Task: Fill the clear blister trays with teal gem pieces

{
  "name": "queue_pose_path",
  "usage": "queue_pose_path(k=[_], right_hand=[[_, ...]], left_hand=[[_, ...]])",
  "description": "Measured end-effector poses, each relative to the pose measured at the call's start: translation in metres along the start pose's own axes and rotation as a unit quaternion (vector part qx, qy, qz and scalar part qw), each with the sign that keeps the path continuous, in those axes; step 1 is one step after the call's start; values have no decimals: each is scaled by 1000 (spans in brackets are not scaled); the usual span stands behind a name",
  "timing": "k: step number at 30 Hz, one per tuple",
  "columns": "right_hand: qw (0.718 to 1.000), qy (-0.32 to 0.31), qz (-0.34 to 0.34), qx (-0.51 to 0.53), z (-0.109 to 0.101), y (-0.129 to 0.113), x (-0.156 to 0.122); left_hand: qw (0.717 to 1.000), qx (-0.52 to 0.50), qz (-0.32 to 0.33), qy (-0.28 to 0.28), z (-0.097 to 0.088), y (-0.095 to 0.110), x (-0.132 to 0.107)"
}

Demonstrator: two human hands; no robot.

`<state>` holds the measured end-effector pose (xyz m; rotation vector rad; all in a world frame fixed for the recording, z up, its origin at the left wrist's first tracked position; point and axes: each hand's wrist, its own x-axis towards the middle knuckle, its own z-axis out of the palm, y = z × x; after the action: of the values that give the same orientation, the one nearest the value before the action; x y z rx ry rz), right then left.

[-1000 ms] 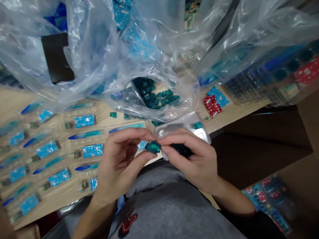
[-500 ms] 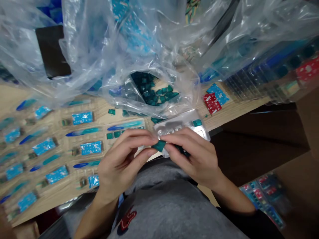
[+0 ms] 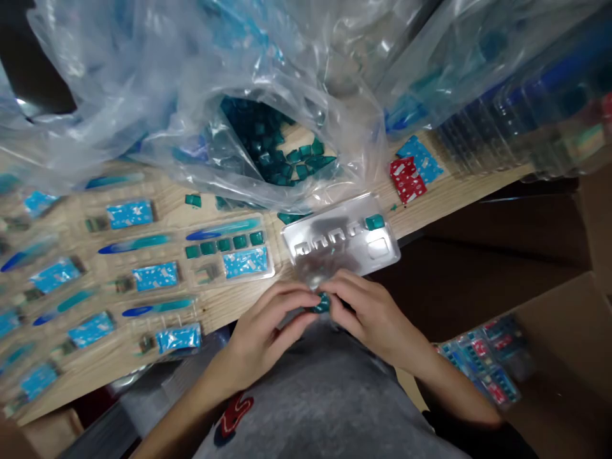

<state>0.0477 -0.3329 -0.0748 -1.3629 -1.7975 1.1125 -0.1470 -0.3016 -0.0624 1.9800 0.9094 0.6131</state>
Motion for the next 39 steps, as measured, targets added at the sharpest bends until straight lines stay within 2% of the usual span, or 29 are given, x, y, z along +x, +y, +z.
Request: queue_pose_path(k=[2,4,7,9,13,17,21,26,28,30,32,33,34,36,37,39], right_hand=[[994,27,-11,-107,2,1,2],[979,86,-16,-186,0,2,5],[964,180,-7,-196,-8,9,8],[965,199,0,-172,-13,14,5],[966,145,-21,-212,-14,24,0],[937,89,-76,-330,-6,27,7],[911,71,-94,-394,-4,25,16],[911,68,-102,-395,-2,28,17],[929,65,-77,-356,-3,29,15],[964,78,-37,-253,-8,28,12],[985,136,24,-106,-17,27,10],[981,183,60,-27,-24,27,10],[966,234,97,54,-30,28,11],[910,310,161,223,-42,29,13],[876,323,185,307,-47,30,15],[816,306,211,442,-50,28,19]], left_hand=[[999,-31,-23,35,3,-2,0],[993,-70,-53,84,4,-4,2],[976,-99,-112,161,3,-7,5],[970,-90,-132,183,3,-12,7],[984,-6,-127,127,2,-25,12],[985,119,-82,93,1,-31,17],[976,199,-33,76,0,-32,22],[962,264,22,72,6,-35,26],[957,276,42,81,11,-38,27],[951,289,60,91,14,-40,27],[946,301,64,98,15,-44,28],[946,301,62,100,15,-45,27],[949,294,56,98,14,-45,27],[959,264,37,94,10,-42,27],[965,242,29,93,7,-38,27],[975,199,20,101,3,-27,27]])
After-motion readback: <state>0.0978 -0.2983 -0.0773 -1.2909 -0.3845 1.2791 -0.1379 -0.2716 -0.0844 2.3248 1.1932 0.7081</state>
